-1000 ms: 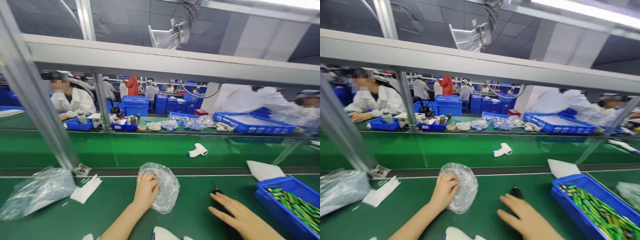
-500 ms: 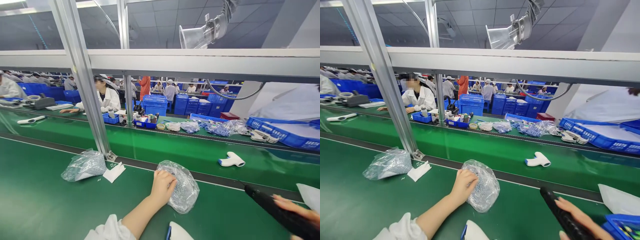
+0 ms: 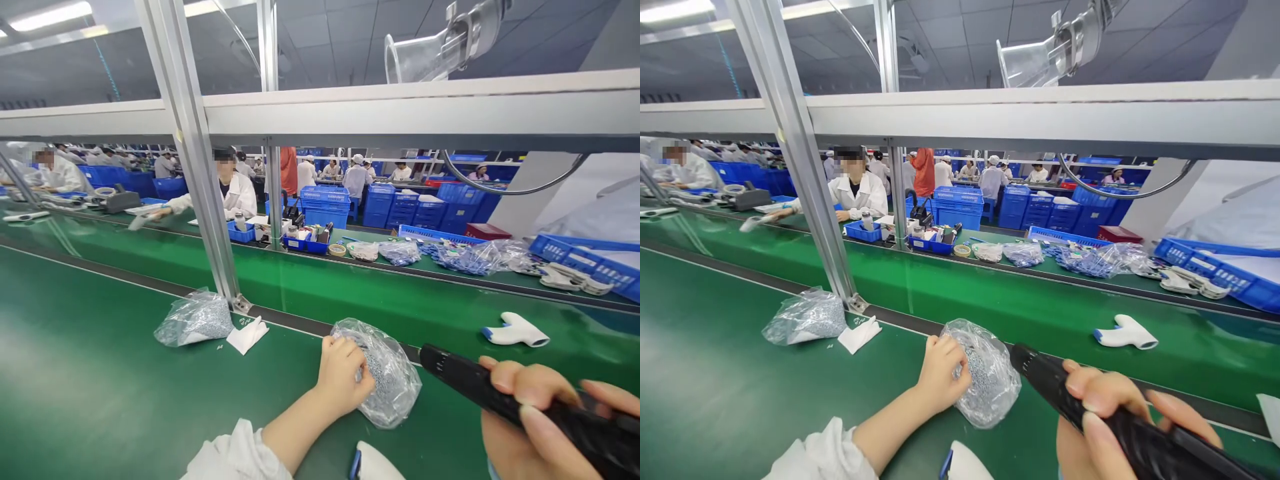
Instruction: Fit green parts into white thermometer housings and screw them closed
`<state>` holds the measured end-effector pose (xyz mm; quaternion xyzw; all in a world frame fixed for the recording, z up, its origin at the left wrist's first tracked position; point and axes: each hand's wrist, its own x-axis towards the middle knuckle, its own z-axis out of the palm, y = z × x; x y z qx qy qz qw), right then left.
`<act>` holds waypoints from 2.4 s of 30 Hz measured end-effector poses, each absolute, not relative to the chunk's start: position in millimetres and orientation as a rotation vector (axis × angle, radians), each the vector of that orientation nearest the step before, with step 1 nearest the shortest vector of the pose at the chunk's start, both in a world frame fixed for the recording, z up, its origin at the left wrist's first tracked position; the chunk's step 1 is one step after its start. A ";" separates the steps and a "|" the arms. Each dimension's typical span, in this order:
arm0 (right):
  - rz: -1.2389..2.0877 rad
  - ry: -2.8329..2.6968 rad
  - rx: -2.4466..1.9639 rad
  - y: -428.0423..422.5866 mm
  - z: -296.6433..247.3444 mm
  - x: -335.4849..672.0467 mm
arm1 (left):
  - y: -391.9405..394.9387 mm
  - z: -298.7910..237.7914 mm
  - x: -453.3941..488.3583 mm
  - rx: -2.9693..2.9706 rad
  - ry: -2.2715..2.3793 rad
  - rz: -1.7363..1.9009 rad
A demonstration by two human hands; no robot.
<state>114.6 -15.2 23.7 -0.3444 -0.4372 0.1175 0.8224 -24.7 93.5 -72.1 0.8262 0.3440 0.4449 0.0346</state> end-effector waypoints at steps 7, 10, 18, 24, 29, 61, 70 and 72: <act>0.521 -1.142 -0.697 -2.9 10.5 103.3 | 88.8 -69.2 -25.9 2.758 0.937 1.347; 0.547 -1.166 -0.701 -1.7 8.7 97.4 | 87.8 -67.4 -26.0 2.826 0.916 1.315; 0.558 -1.168 -0.692 2.1 7.5 95.3 | 86.2 -66.9 -23.9 2.932 0.903 1.224; 0.551 -1.179 -0.724 1.6 7.4 93.9 | 86.6 -68.9 -23.6 2.956 0.916 1.171; 0.534 -1.175 -0.742 0.8 8.7 95.1 | 86.9 -70.6 -23.6 2.970 0.918 1.131; 0.903 -1.461 -0.837 -35.7 7.1 80.8 | 34.5 -69.5 -90.7 2.624 0.520 0.469; 0.850 -1.435 -1.065 -36.4 10.4 68.6 | 39.5 -70.2 -89.8 2.639 0.491 0.429; 0.861 -1.467 -1.091 -35.8 13.1 66.6 | 40.0 -71.4 -89.6 2.642 0.480 0.430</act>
